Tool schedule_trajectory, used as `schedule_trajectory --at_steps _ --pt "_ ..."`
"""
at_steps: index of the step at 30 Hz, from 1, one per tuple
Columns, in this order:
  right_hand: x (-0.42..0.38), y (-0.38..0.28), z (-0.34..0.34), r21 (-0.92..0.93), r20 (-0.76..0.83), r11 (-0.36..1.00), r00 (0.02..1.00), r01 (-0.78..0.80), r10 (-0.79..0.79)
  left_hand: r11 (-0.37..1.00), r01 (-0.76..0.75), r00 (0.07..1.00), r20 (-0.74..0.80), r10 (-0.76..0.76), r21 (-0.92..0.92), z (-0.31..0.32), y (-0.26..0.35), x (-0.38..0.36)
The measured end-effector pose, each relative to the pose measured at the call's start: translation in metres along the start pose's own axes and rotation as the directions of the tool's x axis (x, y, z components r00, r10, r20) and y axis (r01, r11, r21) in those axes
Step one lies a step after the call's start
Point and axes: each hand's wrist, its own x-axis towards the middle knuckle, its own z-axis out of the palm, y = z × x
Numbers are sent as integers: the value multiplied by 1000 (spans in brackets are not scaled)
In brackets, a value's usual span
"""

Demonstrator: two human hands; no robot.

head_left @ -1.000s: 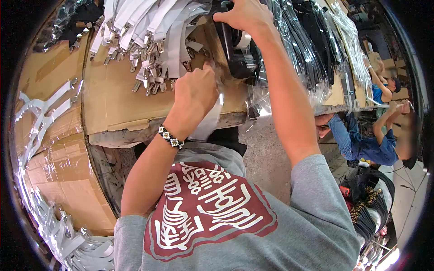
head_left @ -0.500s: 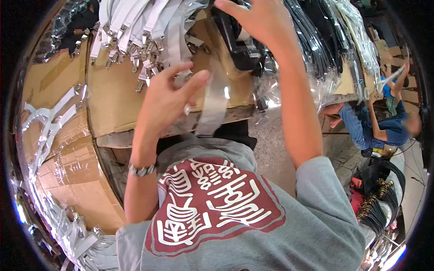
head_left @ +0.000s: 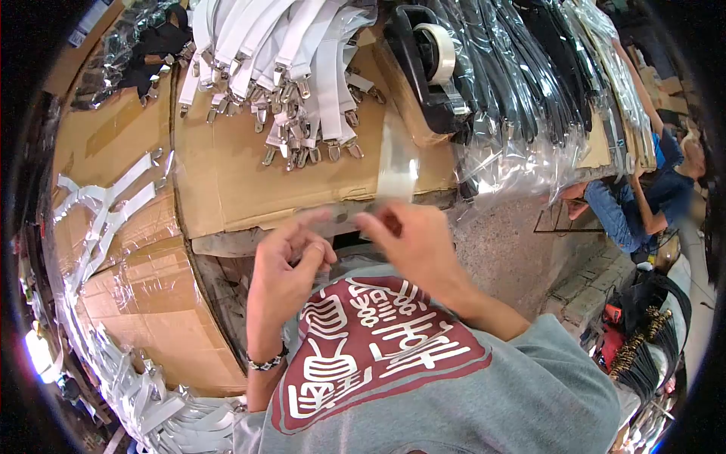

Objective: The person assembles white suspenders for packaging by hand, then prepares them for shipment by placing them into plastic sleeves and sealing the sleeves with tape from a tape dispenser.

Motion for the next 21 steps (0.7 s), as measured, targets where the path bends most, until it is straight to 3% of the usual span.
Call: schedule_trajectory --at_steps 1,7,10,13,16,21 --pt "0 9 -11 -121 21 987 994 -105 108 1000 21 999 35 -22 8 1 -4 0" --pt "-3 43 -14 -237 -161 961 981 -144 107 995 75 992 92 -81 59 15 -17 7" --pt "-3 40 -12 -128 -121 958 963 -258 243 997 38 995 85 -43 68 17 -16 9" --pt "-7 48 -8 -48 -162 984 973 -173 163 996 57 996 63 -61 67 13 -10 8" --pt "-6 39 -16 -25 -91 974 970 -227 224 993 87 995 48 -91 85 11 -9 8" --pt "-7 41 -11 -16 -155 989 977 -148 144 996 61 997 51 -64 66 9 -14 8"
